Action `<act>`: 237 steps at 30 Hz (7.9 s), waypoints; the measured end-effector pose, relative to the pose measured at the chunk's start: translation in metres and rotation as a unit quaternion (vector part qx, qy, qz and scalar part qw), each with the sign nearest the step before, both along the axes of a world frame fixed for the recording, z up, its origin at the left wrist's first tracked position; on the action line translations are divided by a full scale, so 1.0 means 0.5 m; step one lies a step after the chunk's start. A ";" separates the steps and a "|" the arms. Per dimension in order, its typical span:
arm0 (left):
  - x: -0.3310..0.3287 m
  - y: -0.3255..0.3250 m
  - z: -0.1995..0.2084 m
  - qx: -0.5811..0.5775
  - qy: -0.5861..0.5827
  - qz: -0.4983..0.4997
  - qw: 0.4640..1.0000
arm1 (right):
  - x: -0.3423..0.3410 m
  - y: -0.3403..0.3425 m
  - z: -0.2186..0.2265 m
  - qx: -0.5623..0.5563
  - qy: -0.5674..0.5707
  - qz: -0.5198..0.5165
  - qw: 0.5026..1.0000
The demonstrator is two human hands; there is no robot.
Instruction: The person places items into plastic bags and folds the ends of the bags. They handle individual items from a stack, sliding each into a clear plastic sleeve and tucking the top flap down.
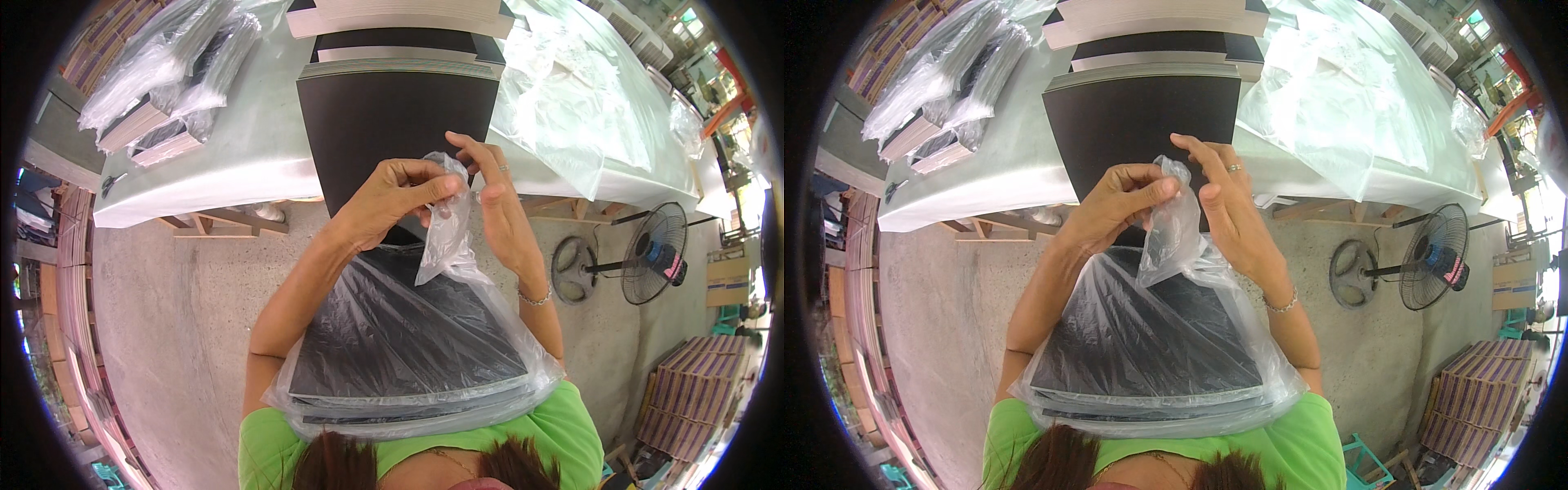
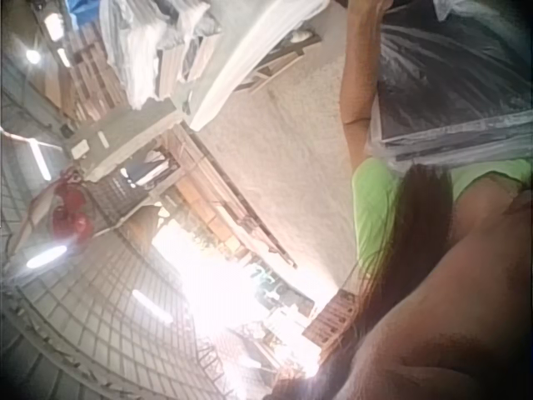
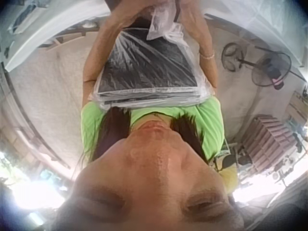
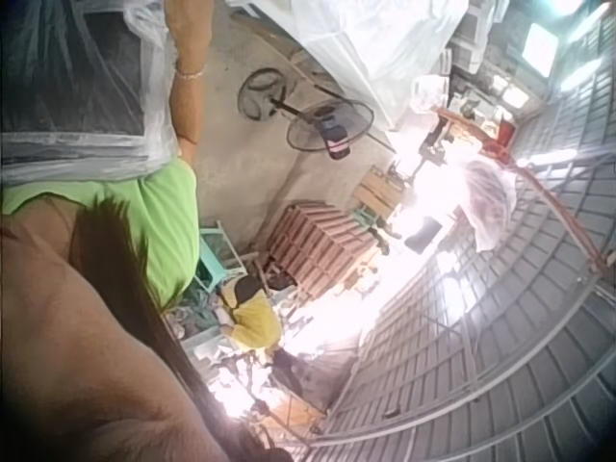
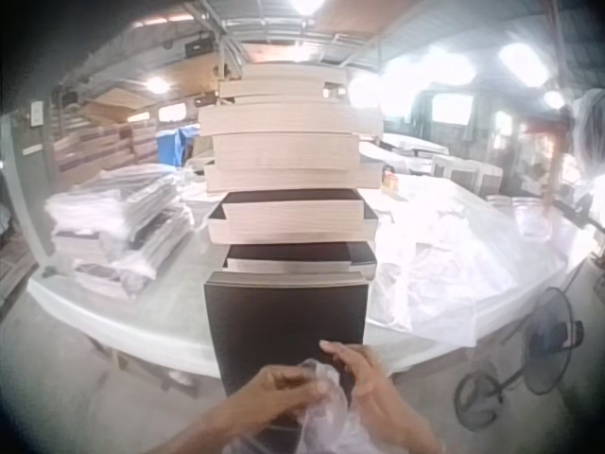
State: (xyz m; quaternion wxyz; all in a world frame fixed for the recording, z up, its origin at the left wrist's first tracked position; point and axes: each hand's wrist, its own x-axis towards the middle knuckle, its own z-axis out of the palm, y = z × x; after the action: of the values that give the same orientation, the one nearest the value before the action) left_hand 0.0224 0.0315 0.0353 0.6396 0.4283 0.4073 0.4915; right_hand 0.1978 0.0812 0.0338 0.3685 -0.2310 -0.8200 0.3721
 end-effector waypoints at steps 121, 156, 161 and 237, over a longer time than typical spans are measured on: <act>-0.179 -0.129 0.038 0.177 0.080 0.367 0.910 | 0.070 0.087 0.006 -0.338 0.370 -0.037 0.865; -0.206 -0.164 -0.685 -0.089 0.064 0.333 0.936 | 0.063 0.060 -0.373 0.039 0.018 -0.460 0.887; -0.195 -0.174 -0.731 -0.101 0.010 0.332 0.938 | 0.054 0.199 -0.179 0.170 0.002 -0.542 0.823; -0.083 -0.088 -0.069 0.057 0.208 0.143 0.966 | -0.081 0.003 -0.128 -0.174 -0.141 -0.001 0.975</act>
State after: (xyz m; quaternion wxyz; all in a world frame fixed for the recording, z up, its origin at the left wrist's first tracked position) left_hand -0.0192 -0.0123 0.0007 0.4381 0.4941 0.5596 0.5007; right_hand 0.1572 0.0826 -0.0302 0.2036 -0.3430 -0.7861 0.4721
